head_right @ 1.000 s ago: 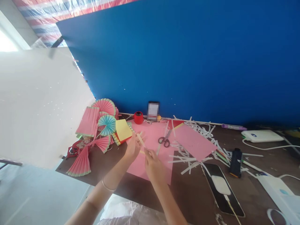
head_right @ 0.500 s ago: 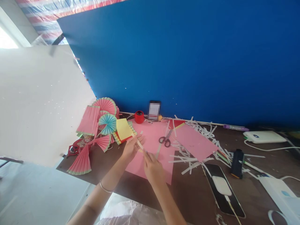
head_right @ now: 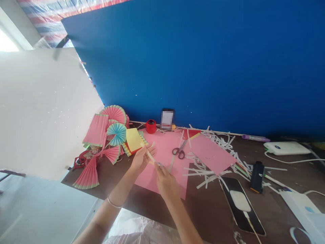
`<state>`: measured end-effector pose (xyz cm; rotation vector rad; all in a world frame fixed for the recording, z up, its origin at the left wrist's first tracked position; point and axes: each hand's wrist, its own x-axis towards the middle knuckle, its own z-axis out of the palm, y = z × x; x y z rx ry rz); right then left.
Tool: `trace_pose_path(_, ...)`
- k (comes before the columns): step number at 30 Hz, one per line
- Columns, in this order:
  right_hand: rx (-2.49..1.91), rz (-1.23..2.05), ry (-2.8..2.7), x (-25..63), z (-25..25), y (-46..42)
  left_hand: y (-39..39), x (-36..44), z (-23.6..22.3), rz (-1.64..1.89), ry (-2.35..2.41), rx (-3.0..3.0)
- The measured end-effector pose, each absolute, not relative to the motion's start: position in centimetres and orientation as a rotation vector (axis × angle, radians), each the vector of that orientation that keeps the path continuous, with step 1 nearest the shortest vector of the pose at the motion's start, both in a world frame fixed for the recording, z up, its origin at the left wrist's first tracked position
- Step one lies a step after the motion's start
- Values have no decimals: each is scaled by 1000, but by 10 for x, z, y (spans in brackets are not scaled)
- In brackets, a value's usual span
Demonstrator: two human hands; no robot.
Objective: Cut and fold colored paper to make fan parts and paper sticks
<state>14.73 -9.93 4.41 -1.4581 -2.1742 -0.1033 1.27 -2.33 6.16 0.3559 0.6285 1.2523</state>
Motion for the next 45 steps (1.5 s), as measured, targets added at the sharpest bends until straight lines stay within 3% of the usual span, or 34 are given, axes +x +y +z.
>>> trace_pose_path(23,-1415,-294,-2124,148,28,-98,-44,21,61,1118,639,513)
trace_pose_path(45,-1442,-149,-2205,153,30,-102,-35,18,63,1232,616,347)
